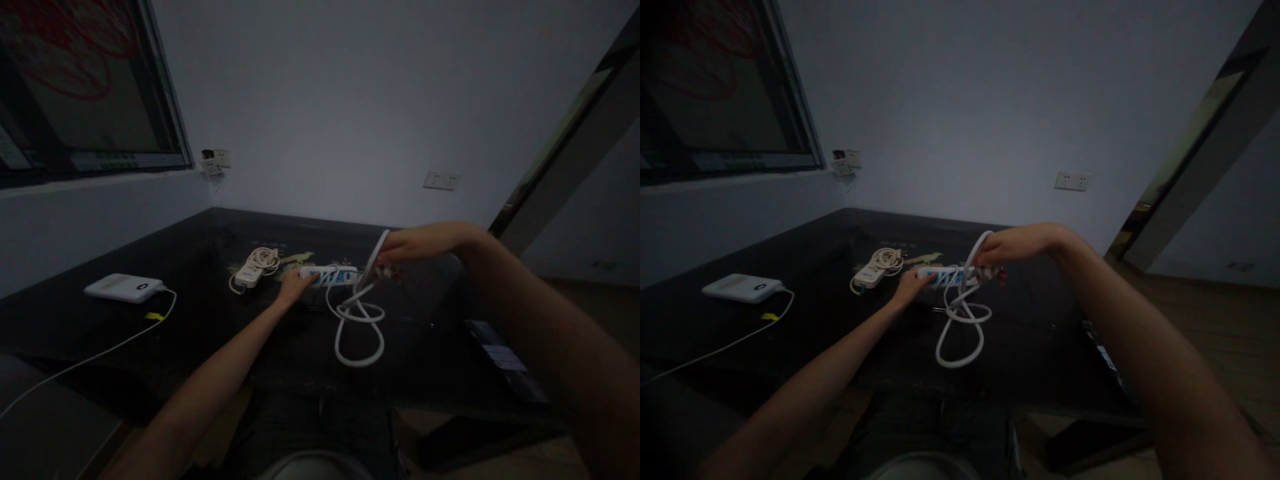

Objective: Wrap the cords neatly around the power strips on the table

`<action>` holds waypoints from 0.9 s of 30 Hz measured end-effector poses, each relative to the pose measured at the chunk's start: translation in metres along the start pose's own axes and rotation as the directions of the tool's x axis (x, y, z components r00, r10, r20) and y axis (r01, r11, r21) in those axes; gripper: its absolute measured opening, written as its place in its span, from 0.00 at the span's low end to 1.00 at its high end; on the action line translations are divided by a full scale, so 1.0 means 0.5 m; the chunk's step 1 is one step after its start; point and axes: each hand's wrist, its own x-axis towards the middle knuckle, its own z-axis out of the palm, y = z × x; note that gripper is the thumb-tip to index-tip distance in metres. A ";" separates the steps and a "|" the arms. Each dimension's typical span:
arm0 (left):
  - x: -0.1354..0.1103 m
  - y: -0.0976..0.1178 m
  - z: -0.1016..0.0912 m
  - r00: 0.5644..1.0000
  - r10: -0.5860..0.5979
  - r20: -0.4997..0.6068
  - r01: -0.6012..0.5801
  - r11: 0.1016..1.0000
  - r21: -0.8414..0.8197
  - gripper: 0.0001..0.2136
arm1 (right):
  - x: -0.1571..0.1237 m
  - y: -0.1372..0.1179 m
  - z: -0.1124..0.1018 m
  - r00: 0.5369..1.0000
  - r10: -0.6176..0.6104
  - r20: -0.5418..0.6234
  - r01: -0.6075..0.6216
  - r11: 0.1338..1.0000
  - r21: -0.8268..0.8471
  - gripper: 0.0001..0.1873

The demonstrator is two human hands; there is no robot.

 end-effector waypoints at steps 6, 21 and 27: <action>-0.008 0.004 0.004 0.986 -0.031 0.163 0.027 0.999 0.031 0.14 | 0.049 -0.052 0.028 0.946 0.294 0.133 -0.301 0.953 0.038 0.04; -0.035 0.040 0.012 0.921 -0.060 0.386 0.154 0.964 -0.218 0.16 | 0.009 0.242 0.081 0.905 0.253 -0.342 -0.247 0.967 0.061 0.13; -0.029 0.042 0.011 0.974 -0.050 0.221 0.136 0.909 -0.394 0.21 | -0.054 0.275 0.061 0.962 0.146 -0.232 -0.155 0.988 -0.024 0.19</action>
